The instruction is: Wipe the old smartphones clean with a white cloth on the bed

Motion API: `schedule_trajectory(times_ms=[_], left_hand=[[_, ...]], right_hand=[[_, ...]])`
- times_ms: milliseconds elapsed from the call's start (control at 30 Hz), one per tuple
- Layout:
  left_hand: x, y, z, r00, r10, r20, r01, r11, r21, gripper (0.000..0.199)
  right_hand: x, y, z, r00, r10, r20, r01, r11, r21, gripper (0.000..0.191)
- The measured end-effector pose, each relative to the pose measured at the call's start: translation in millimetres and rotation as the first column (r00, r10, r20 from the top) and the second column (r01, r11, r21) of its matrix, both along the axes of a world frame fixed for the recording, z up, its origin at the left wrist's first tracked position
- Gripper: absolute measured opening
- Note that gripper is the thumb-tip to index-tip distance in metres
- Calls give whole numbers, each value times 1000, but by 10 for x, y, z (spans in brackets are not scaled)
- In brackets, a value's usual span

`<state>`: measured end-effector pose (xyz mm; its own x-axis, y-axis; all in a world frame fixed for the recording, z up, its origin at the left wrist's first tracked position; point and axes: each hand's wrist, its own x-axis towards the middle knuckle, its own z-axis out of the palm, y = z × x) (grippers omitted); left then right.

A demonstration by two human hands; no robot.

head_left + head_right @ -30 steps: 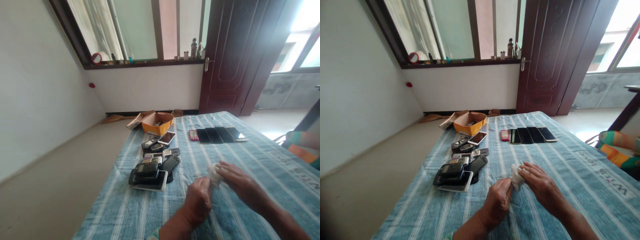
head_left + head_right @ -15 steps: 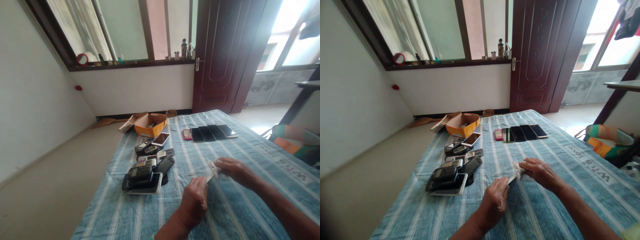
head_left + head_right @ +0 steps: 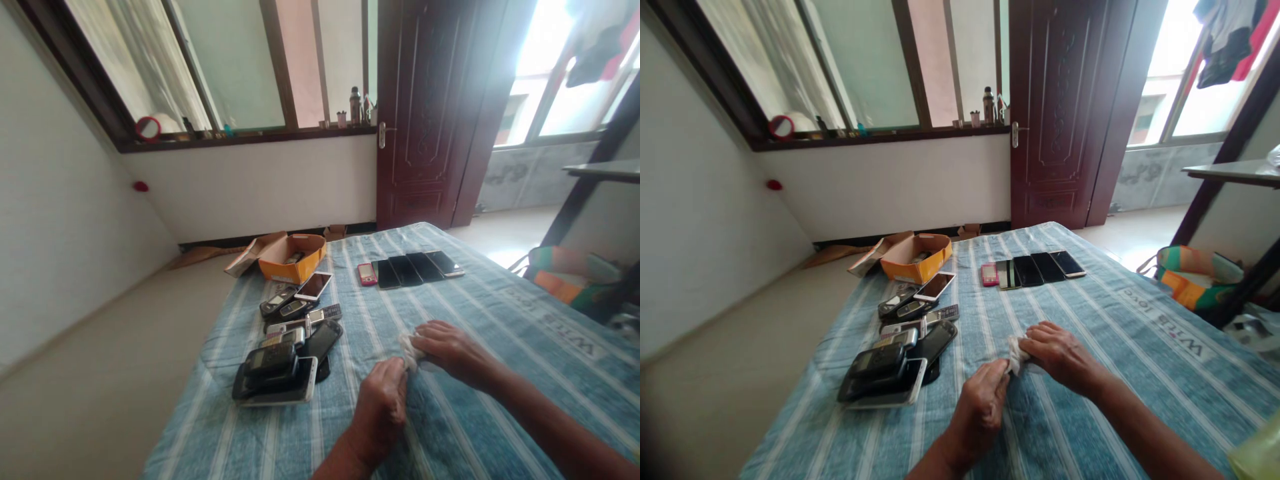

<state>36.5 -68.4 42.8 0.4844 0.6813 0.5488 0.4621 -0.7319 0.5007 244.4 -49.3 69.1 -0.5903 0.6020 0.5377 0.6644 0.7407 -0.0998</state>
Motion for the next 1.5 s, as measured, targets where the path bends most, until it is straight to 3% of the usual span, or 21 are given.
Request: schedule_trajectory(times_ms=[100,200,400,500,767,900,1000,1133,1233,1500], left_hand=[[-8,26,-28,999,-3,34,2,1000,27,21],[-15,37,-83,997,-5,79,3,1000,24,23],[-62,46,-38,984,14,177,26,975,-220,27],[-86,71,-2,979,-25,203,88,948,-305,26],[-110,114,-114,985,-38,167,81,963,-257,26],[-99,94,-119,985,-37,170,79,966,-246,28],[-100,82,-75,984,-25,178,69,967,-247,28],[-119,84,18,981,11,193,55,941,-335,29],[-151,81,57,979,2,205,82,913,-401,28],[-438,-37,5,989,44,142,8,937,-349,26]], right_hand=[[63,31,-3,999,-23,40,26,997,-75,20],[-68,-23,-7,998,-23,57,28,994,-101,21],[-370,-83,-18,1000,-4,22,5,997,-76,24],[-286,-25,1,1000,-6,21,8,993,-114,23],[142,46,-31,993,-115,-40,102,964,-246,20],[31,-33,-10,993,-115,11,115,975,-191,19],[-192,-84,9,999,-29,15,31,987,-156,17],[-371,-80,6,1000,-18,-10,17,991,-131,22],[-347,-60,1,1000,-19,-6,18,989,-148,22],[-270,-103,-15,1000,-12,9,13,994,-111,19]])
